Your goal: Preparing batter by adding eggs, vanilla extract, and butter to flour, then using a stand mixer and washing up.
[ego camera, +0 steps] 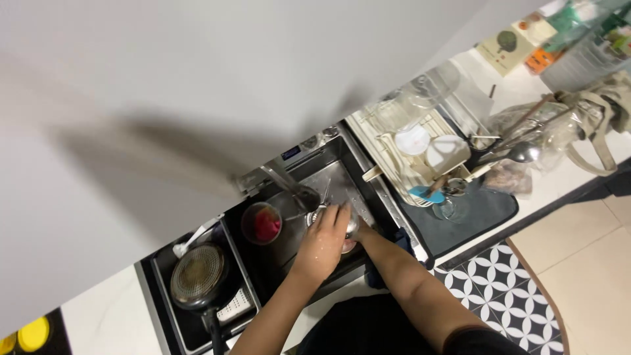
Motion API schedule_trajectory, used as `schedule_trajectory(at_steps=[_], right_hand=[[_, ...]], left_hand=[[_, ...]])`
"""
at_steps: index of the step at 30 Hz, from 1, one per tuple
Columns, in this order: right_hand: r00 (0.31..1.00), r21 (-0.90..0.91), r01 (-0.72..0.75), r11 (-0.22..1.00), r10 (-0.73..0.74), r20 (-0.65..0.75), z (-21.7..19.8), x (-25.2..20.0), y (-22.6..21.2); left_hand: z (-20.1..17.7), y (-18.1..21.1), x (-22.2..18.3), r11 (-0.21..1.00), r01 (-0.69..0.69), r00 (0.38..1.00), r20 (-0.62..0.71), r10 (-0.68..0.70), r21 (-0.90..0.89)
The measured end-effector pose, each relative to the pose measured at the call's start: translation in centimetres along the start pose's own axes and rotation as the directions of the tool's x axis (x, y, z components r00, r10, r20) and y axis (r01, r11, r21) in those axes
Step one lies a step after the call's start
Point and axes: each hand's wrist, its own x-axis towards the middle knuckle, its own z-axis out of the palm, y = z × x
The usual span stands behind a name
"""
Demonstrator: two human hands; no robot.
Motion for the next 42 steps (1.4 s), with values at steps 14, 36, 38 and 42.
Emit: schedule_trajectory(at_steps=[14,36,38,42], right_hand=[[0.991,0.433,0.136,0.891,-0.127,-0.049,-4.0,-4.5,-10.4],[0.98,0.544,-0.01,0.839,-0.1,0.171,1.3,-3.0,-13.1],[0.98,0.553,-0.017,0.833,-0.096,0.176,1.4,-2.5,-13.2],[0.953,0.742,-0.196,0.641,-0.055,0.299,1.4,-3.3,-12.2]], left_hand=[[2.3,8.3,21.5,0.737,-0.468,0.856,-0.043,0.515,-0.489],[4.3,2.6,17.0,0.555,-0.122,0.9,0.145,0.411,-0.823],[4.2,2.7,17.5,0.456,-0.096,0.907,0.11,0.406,-0.885],[1.8,3.6,19.1,0.513,-0.083,0.92,0.132,0.369,-0.854]])
